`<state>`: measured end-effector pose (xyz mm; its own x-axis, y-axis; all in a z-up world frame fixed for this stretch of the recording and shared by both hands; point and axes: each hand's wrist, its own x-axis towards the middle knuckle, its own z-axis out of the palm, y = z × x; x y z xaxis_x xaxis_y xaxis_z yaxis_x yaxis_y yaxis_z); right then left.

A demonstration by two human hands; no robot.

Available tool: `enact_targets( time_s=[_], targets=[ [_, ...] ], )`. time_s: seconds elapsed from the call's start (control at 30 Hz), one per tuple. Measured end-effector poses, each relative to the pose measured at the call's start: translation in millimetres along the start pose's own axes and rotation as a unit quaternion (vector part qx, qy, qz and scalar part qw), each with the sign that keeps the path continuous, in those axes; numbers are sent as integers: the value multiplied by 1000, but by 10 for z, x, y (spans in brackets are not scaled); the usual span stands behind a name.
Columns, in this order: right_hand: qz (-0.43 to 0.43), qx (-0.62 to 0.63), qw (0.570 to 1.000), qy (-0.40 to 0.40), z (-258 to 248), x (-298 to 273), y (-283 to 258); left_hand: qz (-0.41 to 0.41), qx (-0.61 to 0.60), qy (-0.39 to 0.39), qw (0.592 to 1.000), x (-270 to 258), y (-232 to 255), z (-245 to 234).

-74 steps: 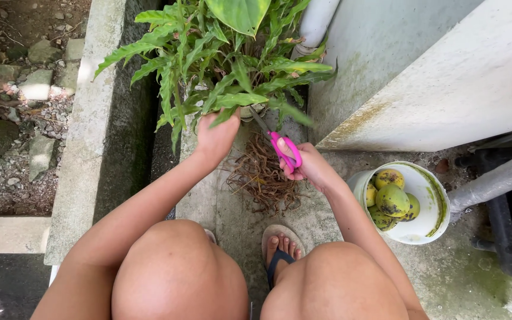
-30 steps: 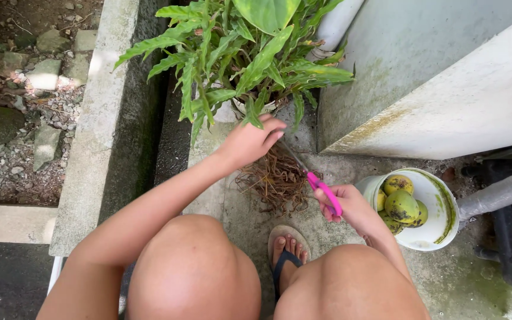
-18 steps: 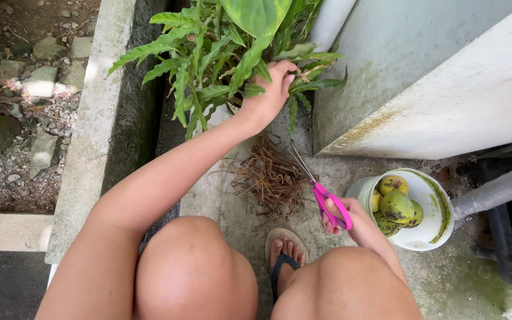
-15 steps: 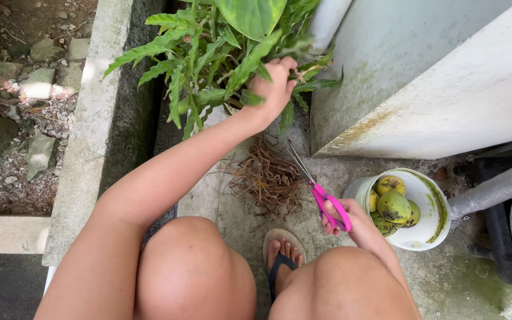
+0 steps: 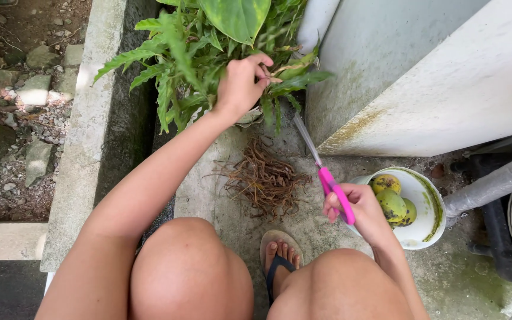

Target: Prune a potted plant using a pair of scissors.

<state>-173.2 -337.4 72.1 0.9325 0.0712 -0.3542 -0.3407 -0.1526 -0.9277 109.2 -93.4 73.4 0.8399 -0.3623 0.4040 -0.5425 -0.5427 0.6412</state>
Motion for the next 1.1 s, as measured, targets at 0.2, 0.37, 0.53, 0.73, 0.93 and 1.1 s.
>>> enact_targets(
  time_s=[0.2,0.37,0.53,0.73,0.93,1.1],
  targets=[
    [-61,27,997,34,47,200,-317,16,-24,-47,998,-152,-129,-143],
    [-30,160,986,-42,380,652,-544,23,-10,-42,999,-180,-136,-86],
    [5,205,978,-40,461,937,-447,66,9,-25,997,-239,-142,-104],
    [-2,187,982,-27,511,920,-383,36,-51,-40,997,-204,-61,-171],
    [26,193,981,-22,551,998,-378,33,-48,-50,997,-203,15,-204],
    [41,201,979,-16,582,1002,-380,44,-41,-32,998,-192,-14,-169]
  ],
)
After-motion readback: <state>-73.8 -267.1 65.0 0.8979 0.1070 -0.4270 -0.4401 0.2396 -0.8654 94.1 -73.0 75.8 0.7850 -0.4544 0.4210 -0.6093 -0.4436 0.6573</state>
